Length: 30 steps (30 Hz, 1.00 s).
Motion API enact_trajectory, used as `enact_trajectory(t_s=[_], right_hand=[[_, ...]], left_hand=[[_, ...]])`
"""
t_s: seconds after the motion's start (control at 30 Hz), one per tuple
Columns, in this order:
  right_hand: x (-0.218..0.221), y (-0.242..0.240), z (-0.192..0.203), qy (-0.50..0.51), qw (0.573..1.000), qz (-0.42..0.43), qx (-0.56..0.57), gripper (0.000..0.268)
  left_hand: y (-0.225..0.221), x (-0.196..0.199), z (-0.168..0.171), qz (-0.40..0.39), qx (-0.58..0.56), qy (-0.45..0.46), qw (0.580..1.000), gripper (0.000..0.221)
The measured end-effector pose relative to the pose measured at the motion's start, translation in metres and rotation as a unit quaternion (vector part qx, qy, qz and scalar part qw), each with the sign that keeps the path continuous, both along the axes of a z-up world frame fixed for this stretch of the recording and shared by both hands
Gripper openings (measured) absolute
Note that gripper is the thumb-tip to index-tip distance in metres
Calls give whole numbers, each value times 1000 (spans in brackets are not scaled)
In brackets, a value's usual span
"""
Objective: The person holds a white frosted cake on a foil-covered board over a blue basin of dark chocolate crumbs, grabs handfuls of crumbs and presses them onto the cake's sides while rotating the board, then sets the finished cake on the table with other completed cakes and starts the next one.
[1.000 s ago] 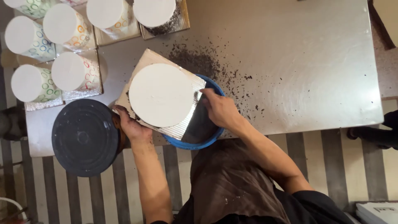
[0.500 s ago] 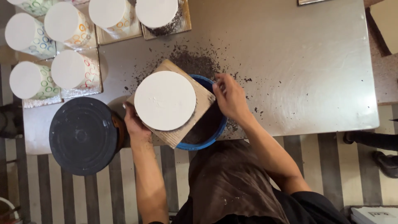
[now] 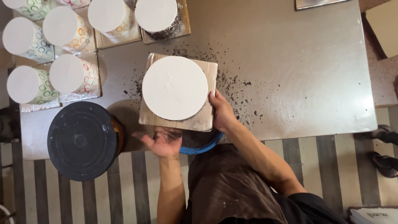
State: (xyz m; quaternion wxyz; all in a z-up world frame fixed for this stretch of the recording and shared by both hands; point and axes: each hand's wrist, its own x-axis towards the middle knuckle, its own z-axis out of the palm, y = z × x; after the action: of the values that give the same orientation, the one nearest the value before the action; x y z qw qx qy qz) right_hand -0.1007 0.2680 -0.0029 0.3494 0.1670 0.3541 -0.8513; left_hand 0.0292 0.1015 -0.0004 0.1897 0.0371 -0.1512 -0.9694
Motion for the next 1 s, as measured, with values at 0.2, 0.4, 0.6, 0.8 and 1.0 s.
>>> enact_trajectory(t_s=[0.2, 0.4, 0.6, 0.8, 1.0], right_hand=[[7, 19, -6, 203, 970, 133, -7, 44], [-5, 37, 48, 572, 706, 42, 415, 48], [-1, 29, 50, 601, 658, 71, 447, 51], [-1, 28, 40, 596, 670, 88, 434, 54], [2, 27, 40, 599, 672, 56, 432, 50]], left_hand=[[-44, -29, -32, 129, -139, -185, 964, 65], [-68, -25, -18, 144, -164, -161, 962, 58], [-84, -26, -22, 100, -138, -130, 977, 60], [-91, -27, -27, 100, -129, -174, 971, 60], [-124, -15, -77, 80, -135, -129, 979, 57]])
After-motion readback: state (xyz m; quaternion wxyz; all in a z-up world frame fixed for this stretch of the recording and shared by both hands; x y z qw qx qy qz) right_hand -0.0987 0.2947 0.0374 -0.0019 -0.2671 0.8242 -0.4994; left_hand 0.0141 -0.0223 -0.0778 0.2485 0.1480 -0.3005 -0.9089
